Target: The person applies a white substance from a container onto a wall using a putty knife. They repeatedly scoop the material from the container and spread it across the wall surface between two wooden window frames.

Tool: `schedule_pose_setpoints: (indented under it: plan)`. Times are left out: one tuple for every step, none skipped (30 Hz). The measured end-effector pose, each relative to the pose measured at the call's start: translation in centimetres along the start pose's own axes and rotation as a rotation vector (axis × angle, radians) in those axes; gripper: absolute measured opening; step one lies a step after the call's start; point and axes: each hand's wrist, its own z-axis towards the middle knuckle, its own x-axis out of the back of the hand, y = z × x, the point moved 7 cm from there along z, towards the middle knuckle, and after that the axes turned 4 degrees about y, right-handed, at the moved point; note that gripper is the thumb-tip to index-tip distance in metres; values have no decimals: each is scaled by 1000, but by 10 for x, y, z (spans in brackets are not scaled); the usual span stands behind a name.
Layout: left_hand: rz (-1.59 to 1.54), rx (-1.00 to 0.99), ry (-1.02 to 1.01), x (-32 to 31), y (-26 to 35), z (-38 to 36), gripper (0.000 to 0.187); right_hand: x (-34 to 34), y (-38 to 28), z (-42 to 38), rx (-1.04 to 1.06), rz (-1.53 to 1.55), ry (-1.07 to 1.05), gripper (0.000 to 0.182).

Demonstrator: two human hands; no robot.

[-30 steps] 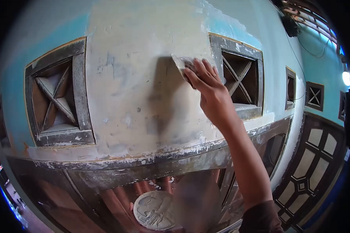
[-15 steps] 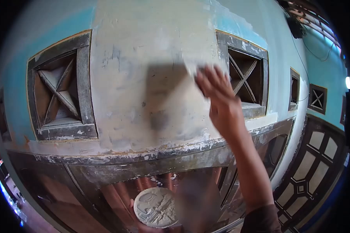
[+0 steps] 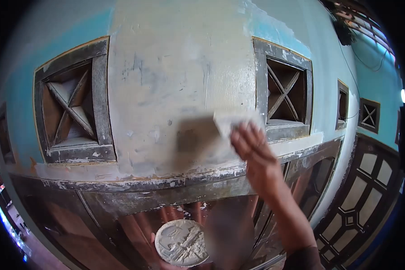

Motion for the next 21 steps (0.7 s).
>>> schedule_pose_setpoints:
  plan:
    - [2,4,-14,-2,0,-2,82,14,4,27,8,11,70,64]
    - [4,3,-9,-6,-4,-2,82,18,11,55,6,-37,152,65]
    - [56,-120,296,7,-2,-3,81,20,18,81,64,-20,253,63]
    - [110,-241,600,22,3,-11,79,16,24,103,95,-60,271,60]
    - [187,-262,639,29,5,-10,78,2,35,112,108,-49,248,59]
    - [188,-262,636,33,7,-12,78,-12,43,115,124,-38,226,58]
    - [95,-157,423,25,4,-6,78,-22,35,109,111,-87,139,58]
    - [3,-52,211,15,1,-3,78,-33,23,94,96,-135,50,59]
    - [0,-52,209,15,1,-3,78,-46,17,73,103,-163,15,60]
    - [-11,-28,159,9,0,-2,80,-57,11,46,107,-140,7,62]
    - [-22,-6,106,2,-1,-1,81,-62,4,20,71,-82,-51,63]
    - [-35,14,60,-5,-2,-3,83,-69,-4,-6,54,-57,-136,66]
    - [-46,37,17,-11,-4,-7,84,-65,-15,-26,36,-22,-172,66]
    - [-55,58,-31,-17,-5,-9,86,-59,-23,-36,22,11,-202,67]
    - [-62,78,-83,-22,-5,-11,87,-51,-23,-33,25,15,-201,67]
    - [-60,72,-84,-19,-5,-10,87,-39,-21,-25,32,18,-138,67]
    - [65,-58,46,-4,4,-8,81,-26,-21,-11,41,22,-76,67]
    - [192,-186,182,7,13,-10,76,-3,-22,22,34,27,49,66]
    - [195,-187,186,4,11,-13,76,10,-16,54,39,17,153,65]
    - [267,-235,256,2,13,-16,75,14,-6,85,46,-4,238,62]
    - [337,-281,326,-1,15,-18,75,13,5,112,72,-60,312,59]
